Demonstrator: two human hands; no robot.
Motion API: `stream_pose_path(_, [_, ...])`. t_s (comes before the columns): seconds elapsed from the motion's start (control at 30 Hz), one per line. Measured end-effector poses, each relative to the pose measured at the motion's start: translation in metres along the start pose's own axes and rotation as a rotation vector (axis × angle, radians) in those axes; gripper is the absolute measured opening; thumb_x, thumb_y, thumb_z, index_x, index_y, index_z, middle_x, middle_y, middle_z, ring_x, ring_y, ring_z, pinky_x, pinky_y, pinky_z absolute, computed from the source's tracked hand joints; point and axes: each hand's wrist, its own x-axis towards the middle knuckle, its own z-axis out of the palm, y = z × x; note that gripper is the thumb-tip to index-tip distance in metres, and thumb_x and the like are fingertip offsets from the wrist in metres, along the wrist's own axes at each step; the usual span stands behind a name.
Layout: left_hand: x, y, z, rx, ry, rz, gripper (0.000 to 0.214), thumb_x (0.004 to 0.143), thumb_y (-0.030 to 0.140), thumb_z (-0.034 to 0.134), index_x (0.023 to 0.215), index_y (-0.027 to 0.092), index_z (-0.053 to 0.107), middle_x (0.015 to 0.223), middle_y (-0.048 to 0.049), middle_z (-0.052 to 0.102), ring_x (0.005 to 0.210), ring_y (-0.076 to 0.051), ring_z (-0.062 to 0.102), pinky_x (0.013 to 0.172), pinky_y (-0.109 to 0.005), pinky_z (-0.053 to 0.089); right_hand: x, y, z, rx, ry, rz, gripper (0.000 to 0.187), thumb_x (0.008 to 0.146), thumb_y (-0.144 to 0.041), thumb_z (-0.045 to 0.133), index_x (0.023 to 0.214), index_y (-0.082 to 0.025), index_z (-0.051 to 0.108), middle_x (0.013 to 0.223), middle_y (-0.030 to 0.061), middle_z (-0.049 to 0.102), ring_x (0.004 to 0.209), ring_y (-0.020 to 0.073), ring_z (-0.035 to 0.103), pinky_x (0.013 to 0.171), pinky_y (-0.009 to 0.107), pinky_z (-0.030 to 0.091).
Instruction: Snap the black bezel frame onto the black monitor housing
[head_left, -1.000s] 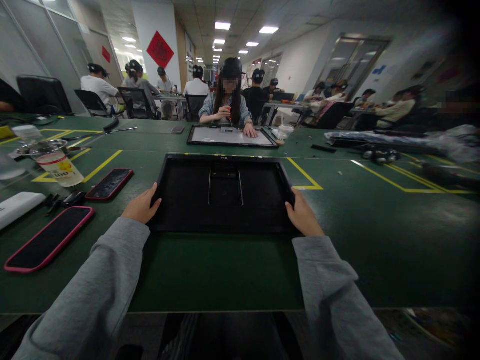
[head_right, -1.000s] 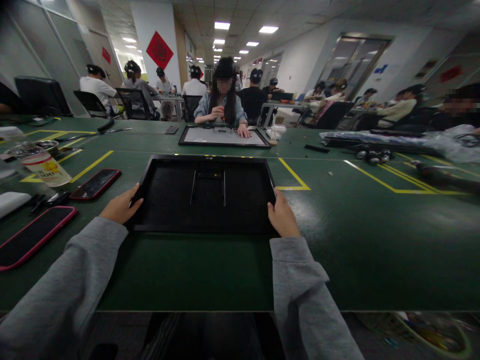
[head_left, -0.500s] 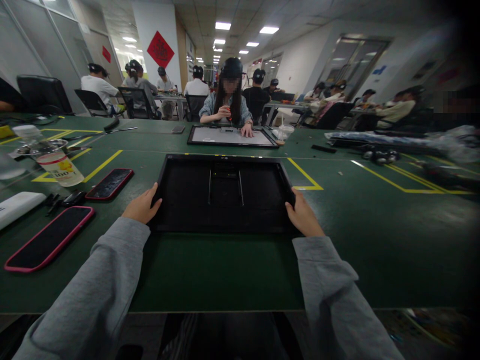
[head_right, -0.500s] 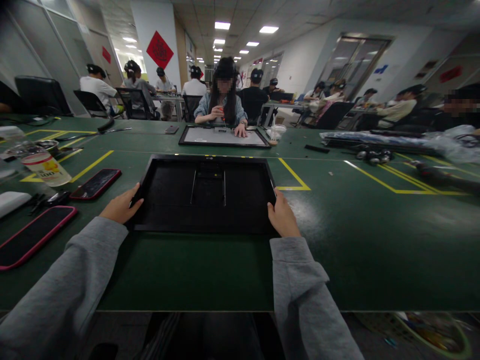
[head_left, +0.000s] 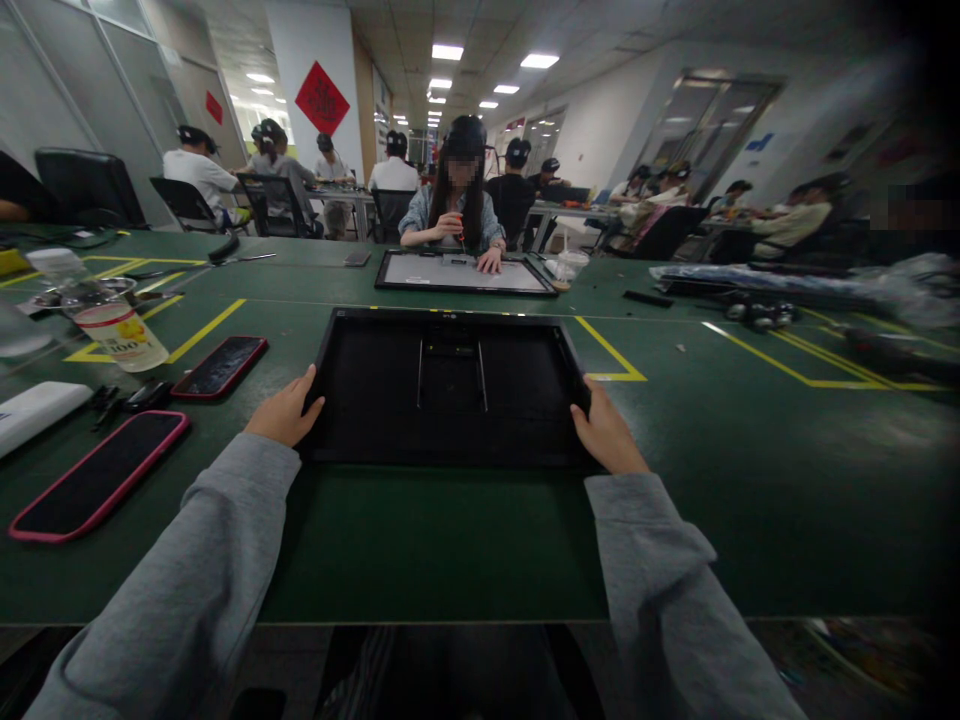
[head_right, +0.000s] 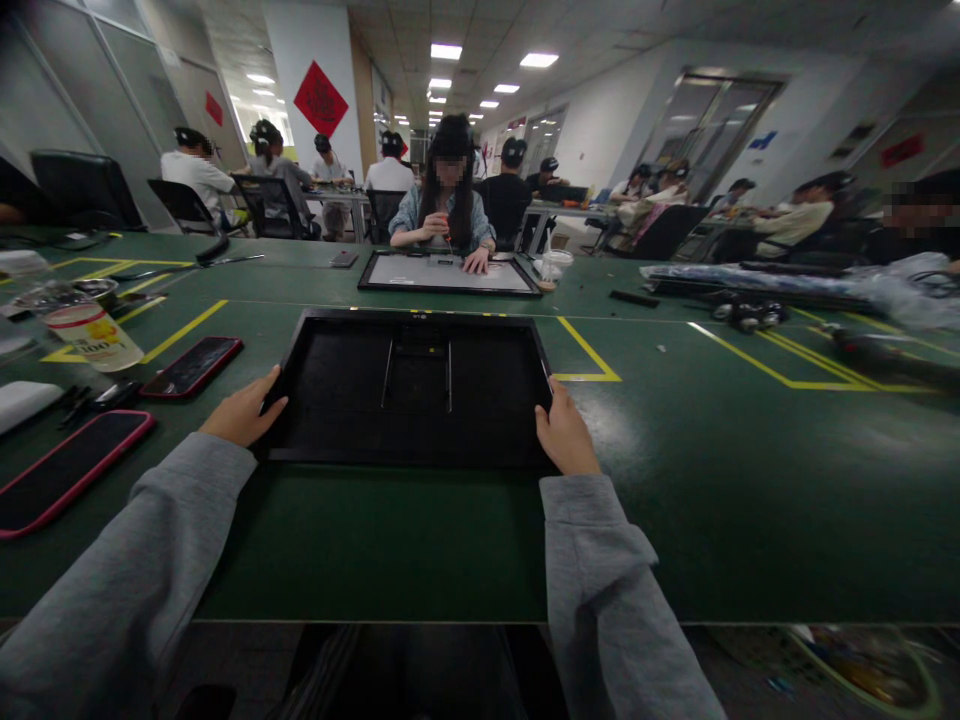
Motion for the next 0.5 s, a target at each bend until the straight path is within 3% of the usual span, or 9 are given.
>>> stream_pose_path(0.5, [-0.0011, 0.004, -0.0045, 0.025, -0.036, -0.012, 0.067, 0.094, 0.044, 0.031, 0.152, 0.012, 0.021, 0.142, -0.0158, 0.05, 0.12, -0.028, 0.057, 0.098, -0.041, 0.047, 0.0003, 0.0008, -0.0001, -0.023, -0.013, 0.018, 0.059, 0.091, -0.03, 0.041, 0.145, -0.008, 0.034, 0.144, 0.0237, 0.046, 0.135, 0.0342, 0.043, 0.108, 0.054, 0.041])
